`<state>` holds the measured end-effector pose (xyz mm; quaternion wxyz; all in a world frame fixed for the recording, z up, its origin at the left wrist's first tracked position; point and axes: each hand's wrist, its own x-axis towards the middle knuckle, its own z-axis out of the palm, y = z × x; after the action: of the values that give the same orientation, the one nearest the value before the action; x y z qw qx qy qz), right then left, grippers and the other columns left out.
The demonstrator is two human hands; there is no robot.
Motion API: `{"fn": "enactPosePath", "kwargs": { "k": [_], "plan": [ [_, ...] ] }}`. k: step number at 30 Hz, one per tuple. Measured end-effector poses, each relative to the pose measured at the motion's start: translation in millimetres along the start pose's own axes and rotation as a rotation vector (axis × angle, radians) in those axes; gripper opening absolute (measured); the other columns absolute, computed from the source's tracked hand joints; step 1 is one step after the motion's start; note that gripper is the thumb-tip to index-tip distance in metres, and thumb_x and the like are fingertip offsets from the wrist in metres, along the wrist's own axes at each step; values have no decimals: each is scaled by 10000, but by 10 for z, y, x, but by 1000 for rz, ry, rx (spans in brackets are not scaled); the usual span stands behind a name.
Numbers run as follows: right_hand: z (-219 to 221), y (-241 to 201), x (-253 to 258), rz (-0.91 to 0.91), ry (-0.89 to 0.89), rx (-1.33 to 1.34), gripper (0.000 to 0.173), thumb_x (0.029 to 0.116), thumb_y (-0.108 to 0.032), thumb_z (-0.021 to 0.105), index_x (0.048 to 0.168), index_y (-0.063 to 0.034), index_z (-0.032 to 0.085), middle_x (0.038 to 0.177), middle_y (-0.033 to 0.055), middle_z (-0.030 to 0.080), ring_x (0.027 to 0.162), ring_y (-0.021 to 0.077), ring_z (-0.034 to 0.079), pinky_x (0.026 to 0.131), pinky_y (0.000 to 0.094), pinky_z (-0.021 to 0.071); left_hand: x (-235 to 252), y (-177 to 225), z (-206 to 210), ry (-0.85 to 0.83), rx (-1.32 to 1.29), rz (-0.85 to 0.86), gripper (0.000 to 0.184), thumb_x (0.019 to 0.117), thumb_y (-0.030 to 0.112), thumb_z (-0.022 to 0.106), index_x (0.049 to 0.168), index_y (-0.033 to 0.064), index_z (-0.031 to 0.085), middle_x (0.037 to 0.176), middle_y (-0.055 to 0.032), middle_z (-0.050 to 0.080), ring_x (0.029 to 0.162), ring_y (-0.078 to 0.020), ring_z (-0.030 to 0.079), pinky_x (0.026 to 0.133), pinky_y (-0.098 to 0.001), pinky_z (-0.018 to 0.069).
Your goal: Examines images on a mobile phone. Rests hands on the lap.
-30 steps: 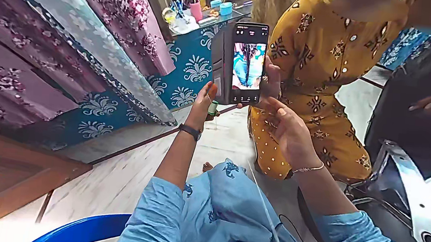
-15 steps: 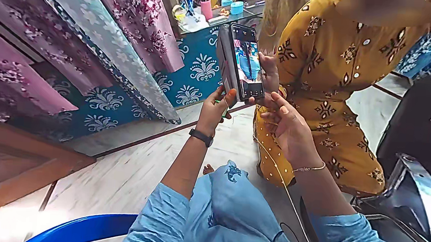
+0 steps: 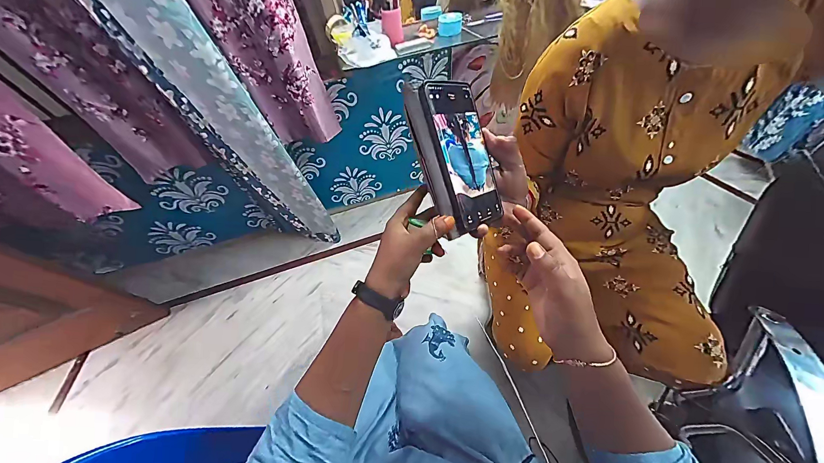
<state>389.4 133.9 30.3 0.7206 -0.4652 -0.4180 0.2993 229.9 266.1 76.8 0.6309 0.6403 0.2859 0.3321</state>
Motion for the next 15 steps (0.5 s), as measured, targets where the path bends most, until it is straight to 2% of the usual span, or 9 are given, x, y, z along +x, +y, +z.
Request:
{"fn": "enactPosePath", "kwargs": {
  "k": [2,4,6,8,10,11,13,15],
  "plan": [
    [0,23,-56,-4,8,-22,585,996,-374,530,1530,-154,441,1435,-23,561,1039,73,638,890,248,532,-63,-23,56,-8,-41,15,678,975,142,645,1581,157,342,1118,-16,721,695,-38,611,599,-197,518],
    [-12,49,-106,-21,-10,-42,651,995,-432,551,1560,-150,391,1418,-16,556,1034,64,629,909,240,526,-127,-43,115,-23,-69,49,695,928,90,650,1557,108,354,1080,-17,711,688,-37,616,600,-188,529],
    [-26,71,-145,-48,-11,-58,704,982,-449,580,1572,-128,365,1423,17,551,1054,93,626,915,257,531,-198,-57,154,-38,-89,76,720,877,71,655,1537,84,368,1065,-17,707,690,-41,626,607,-184,539],
    [-32,65,-165,-115,21,-154,663,987,-442,590,1542,-119,425,1422,28,540,1093,97,612,898,248,542,-260,-88,162,-52,-99,102,704,836,54,671,1486,71,400,1025,-3,715,669,-32,625,591,-178,536],
    [-33,36,-150,-247,69,-281,550,990,-453,589,1445,-146,558,1419,22,534,1183,126,560,922,290,515,-323,-134,166,-58,-106,120,681,814,51,688,1447,60,438,1009,2,726,673,-30,631,591,-178,539],
    [-33,5,-132,-327,75,-336,505,997,-468,578,1403,-168,600,1449,13,514,1262,145,522,983,321,498,-354,-166,173,-58,-103,126,687,810,67,696,1446,45,437,998,2,727,683,-30,637,601,-181,542],
    [-21,-85,-95,-491,50,-435,472,1024,-495,532,1359,-185,650,1524,18,485,1411,208,421,1136,439,376,-424,-229,200,-51,-102,127,673,804,107,712,1414,20,441,961,14,713,708,-29,654,625,-188,561],
    [13,-141,-73,-628,30,-569,481,1053,-492,464,1316,-155,684,1495,26,535,1420,224,412,1173,490,297,-489,-318,219,-44,-122,136,608,798,162,752,1320,2,484,938,18,688,733,-39,658,642,-203,570]
  ]
}}
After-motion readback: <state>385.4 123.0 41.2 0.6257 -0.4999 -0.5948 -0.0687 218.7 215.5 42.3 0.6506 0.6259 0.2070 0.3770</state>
